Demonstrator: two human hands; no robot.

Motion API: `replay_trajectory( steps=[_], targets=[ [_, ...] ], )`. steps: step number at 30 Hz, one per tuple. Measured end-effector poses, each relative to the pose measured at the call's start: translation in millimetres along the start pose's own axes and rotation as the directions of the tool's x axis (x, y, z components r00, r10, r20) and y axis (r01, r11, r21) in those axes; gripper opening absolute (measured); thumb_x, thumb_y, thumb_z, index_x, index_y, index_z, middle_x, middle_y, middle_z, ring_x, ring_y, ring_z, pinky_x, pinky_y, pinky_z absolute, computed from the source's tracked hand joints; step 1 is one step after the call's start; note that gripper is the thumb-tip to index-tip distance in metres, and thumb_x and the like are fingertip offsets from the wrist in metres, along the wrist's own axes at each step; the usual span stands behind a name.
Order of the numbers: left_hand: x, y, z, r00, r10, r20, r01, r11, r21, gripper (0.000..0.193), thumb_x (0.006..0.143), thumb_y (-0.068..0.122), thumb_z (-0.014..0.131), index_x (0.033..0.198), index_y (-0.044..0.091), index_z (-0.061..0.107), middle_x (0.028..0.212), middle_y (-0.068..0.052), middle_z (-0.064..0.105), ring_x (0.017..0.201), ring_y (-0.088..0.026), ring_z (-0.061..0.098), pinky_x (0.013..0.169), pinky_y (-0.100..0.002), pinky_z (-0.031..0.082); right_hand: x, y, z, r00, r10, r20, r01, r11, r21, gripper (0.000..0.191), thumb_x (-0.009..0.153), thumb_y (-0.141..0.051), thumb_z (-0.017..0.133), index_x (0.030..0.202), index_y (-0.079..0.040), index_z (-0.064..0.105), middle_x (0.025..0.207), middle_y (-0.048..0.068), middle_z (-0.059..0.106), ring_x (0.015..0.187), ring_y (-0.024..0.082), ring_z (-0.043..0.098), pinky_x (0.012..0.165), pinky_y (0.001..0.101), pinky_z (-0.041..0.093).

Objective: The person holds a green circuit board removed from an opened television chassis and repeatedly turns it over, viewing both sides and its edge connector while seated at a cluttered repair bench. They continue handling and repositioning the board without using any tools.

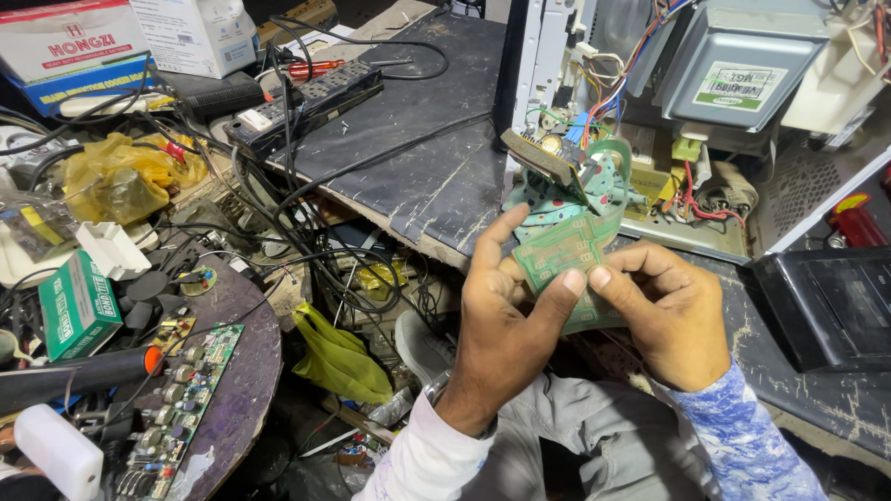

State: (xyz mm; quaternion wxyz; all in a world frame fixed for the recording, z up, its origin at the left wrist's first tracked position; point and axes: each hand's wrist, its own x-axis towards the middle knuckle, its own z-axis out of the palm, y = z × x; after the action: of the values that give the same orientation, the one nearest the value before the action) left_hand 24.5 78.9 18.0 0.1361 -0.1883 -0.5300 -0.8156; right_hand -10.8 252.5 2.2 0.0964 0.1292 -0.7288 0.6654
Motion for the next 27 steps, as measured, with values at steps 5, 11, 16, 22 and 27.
replay_trajectory(
  steps=[5, 11, 16, 22, 27],
  targets=[
    [-15.2, 2.3, 5.6, 0.972, 0.219, -0.089, -0.201, 0.964, 0.175, 0.082, 0.099, 0.004, 0.067, 0.16, -0.006, 0.013, 0.131, -0.02, 0.067, 0.116, -0.018, 0.069, 0.1, -0.029, 0.057, -1.2, 2.7, 7.5, 0.998, -0.063, -0.007, 0.064, 0.998, 0.029, 0.012, 0.095, -0.007, 0.073, 0.1, 0.003, 0.071, 0.092, 0.004, 0.071, 0.081, 0.007, 0.062, 0.074, 0.0219, 0.052],
    [-6.4, -10.6, -4.9, 0.983, 0.082, -0.165, -0.093, 0.994, -0.063, 0.043, 0.102, 0.007, 0.068, 0.135, -0.016, 0.055, 0.119, -0.016, 0.073, 0.103, -0.018, 0.07, 0.091, -0.031, 0.059, -3.0, 1.4, 7.4, 0.998, -0.056, -0.032, 0.06, 0.985, 0.159, 0.014, 0.094, -0.005, 0.073, 0.104, 0.004, 0.07, 0.095, 0.005, 0.072, 0.083, 0.008, 0.064, 0.077, 0.0228, 0.053],
    [2.8, -15.8, -14.8, 0.979, 0.127, -0.162, -0.129, 0.992, -0.006, 0.032, 0.104, 0.013, 0.065, 0.127, -0.011, 0.065, 0.116, -0.012, 0.074, 0.102, -0.012, 0.068, 0.093, -0.027, 0.057, -2.2, 4.3, 2.1, 1.0, -0.01, -0.028, 0.015, 0.985, 0.174, 0.014, 0.094, -0.004, 0.072, 0.103, 0.006, 0.07, 0.097, 0.007, 0.073, 0.085, 0.01, 0.065, 0.079, 0.0249, 0.054],
    [6.4, -15.4, -16.8, 0.993, 0.058, -0.1, -0.066, 0.995, -0.076, 0.032, 0.107, 0.012, 0.064, 0.127, -0.012, 0.067, 0.112, -0.011, 0.075, 0.099, -0.011, 0.068, 0.091, -0.026, 0.056, -0.3, 15.5, -2.1, 1.0, 0.006, -0.011, -0.002, 0.958, 0.286, 0.015, 0.094, -0.001, 0.071, 0.106, 0.008, 0.068, 0.101, 0.01, 0.072, 0.088, 0.012, 0.066, 0.082, 0.0266, 0.055],
    [6.3, -14.1, -12.7, 0.989, 0.067, -0.129, -0.076, 0.995, -0.063, 0.039, 0.101, 0.007, 0.064, 0.136, -0.009, 0.057, 0.111, -0.012, 0.075, 0.098, -0.011, 0.069, 0.088, -0.025, 0.057, 1.3, 9.1, 0.1, 1.0, 0.025, -0.008, -0.02, 0.937, 0.348, 0.017, 0.093, 0.0, 0.071, 0.108, 0.008, 0.067, 0.101, 0.01, 0.072, 0.09, 0.013, 0.067, 0.084, 0.0268, 0.056]
  ],
)
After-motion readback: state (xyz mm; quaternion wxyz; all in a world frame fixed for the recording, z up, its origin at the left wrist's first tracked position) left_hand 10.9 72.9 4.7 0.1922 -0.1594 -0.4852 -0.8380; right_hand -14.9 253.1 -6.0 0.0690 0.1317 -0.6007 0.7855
